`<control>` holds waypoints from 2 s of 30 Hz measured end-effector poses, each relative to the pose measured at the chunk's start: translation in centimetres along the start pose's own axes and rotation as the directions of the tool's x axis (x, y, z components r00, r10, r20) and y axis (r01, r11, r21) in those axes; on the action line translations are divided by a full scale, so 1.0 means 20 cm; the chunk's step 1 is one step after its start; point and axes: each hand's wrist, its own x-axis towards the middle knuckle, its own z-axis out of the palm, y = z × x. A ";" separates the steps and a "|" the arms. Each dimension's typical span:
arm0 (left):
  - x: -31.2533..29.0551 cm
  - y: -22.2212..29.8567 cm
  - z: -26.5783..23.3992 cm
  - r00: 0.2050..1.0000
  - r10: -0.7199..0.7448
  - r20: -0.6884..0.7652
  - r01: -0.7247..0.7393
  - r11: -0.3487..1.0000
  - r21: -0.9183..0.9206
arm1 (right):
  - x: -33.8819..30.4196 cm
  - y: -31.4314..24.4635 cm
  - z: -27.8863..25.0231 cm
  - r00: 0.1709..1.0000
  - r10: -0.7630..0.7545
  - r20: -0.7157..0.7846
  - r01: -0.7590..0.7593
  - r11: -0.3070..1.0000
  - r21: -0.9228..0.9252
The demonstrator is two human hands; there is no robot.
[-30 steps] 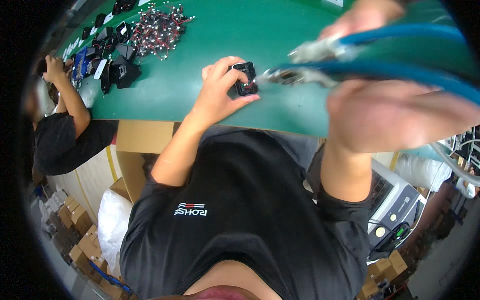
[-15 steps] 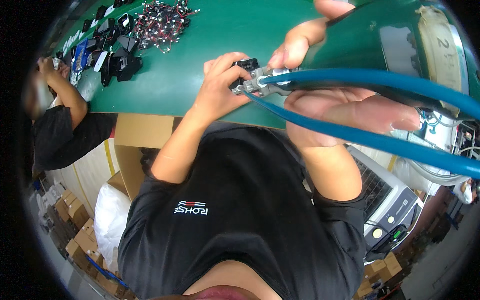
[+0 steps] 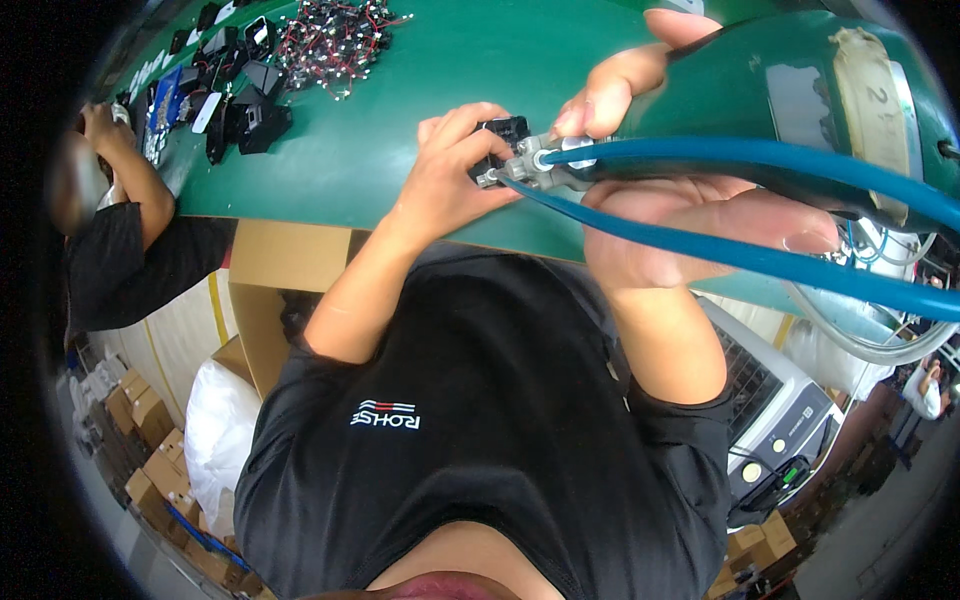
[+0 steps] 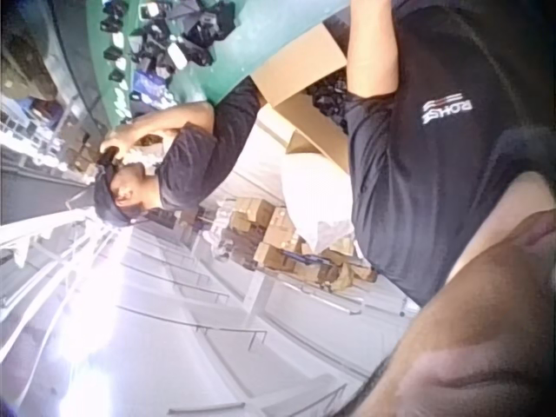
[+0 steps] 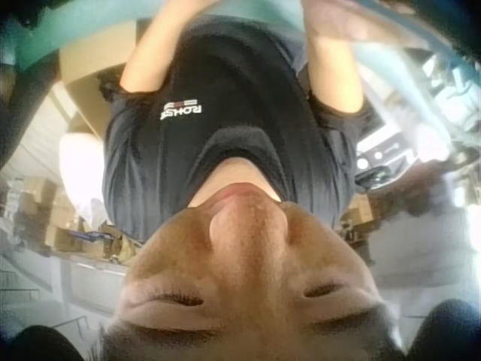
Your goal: Manually assemble electronic components and secure them with a handheld power tool.
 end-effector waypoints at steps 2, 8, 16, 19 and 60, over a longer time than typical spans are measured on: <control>0.00 0.00 0.00 1.000 0.006 0.001 -0.006 1.000 0.002 | -0.01 0.01 -0.04 1.000 0.008 0.023 -0.008 1.000 0.006; -0.01 -0.01 0.02 1.000 0.001 0.003 -0.001 1.000 0.006 | 0.04 -0.08 -0.05 0.997 0.039 0.062 -0.041 0.999 0.031; 0.00 -0.01 0.04 1.000 0.011 -0.022 -0.010 0.998 0.065 | 0.29 -0.48 -0.21 0.993 0.101 0.064 -0.100 0.995 -0.019; 0.00 0.00 0.01 0.999 0.007 -0.053 -0.005 0.999 0.039 | 0.36 -0.54 -0.22 0.992 0.117 0.049 -0.116 0.993 -0.020; 0.76 0.44 0.25 0.865 0.127 0.485 0.198 0.802 -0.564 | 0.36 -0.68 -0.29 0.943 -0.198 -0.266 0.065 0.897 -0.437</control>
